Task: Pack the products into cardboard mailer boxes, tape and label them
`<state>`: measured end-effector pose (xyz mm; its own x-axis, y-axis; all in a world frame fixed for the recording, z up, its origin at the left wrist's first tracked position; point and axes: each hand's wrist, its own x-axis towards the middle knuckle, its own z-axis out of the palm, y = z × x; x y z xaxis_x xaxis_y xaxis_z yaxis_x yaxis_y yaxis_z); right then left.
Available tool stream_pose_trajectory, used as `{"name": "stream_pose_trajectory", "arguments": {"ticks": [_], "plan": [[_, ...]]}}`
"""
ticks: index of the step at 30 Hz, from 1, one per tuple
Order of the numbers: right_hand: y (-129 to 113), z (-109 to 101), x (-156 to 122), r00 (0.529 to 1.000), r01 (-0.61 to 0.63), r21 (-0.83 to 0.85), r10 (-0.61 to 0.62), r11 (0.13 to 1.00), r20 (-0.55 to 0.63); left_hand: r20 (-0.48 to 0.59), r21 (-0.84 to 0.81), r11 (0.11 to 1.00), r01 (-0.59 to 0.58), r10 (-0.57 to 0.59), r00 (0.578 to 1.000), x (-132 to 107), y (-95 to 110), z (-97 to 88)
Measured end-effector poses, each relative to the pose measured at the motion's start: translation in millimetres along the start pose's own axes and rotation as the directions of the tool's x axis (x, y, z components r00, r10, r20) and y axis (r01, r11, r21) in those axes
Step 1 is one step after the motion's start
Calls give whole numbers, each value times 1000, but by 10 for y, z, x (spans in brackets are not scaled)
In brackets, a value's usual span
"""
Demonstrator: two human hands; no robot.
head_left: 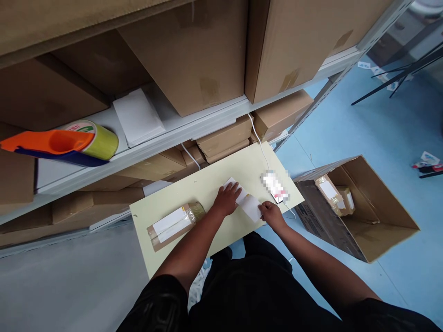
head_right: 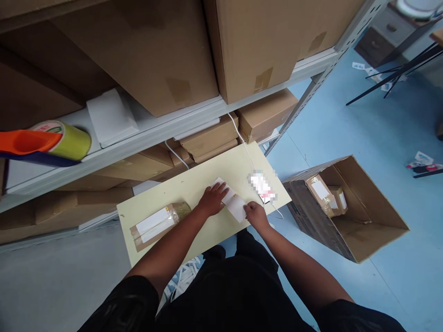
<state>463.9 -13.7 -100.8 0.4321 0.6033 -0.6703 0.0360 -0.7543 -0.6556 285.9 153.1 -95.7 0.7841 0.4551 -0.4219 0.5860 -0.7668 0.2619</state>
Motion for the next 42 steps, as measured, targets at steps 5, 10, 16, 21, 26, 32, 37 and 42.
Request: {"name": "stream_pose_trajectory", "arguments": {"ticks": [5, 10, 16, 21, 26, 32, 37, 42], "plan": [[-413, -113, 200, 993, 89, -208, -102, 974, -51, -87, -9, 977, 212, -211, 973, -178, 76, 153], [-628, -143, 367, 997, 77, -238, -79, 968, -1, -85, -53, 990, 133, -137, 987, -158, 161, 212], [-368, -277, 357, 997, -64, -69, 60, 996, -56, -45, -54, 982, 179, -182, 982, -62, 220, 197], [-74, -619, -64, 987, 17, -94, -32, 995, -159, -14, -69, 975, 211, -213, 977, -68, 246, 190], [-155, -830, -645, 935, 269, -173, -300, 948, -190, -83, -347, 915, 207, -250, 965, -183, 276, 85], [-625, -762, -913, 525, 767, -397, -849, 504, -63, 176, -984, -52, 169, -234, 956, -634, 470, -389], [-985, -635, -1017, 324, 903, -335, -939, 269, 117, 135, -912, -410, 17, -261, 956, -1146, 580, -902], [-1167, -346, -1170, 409, 895, -179, -912, 409, -38, -13, -935, -302, -186, -495, 869, -1710, 536, -1195]]}}
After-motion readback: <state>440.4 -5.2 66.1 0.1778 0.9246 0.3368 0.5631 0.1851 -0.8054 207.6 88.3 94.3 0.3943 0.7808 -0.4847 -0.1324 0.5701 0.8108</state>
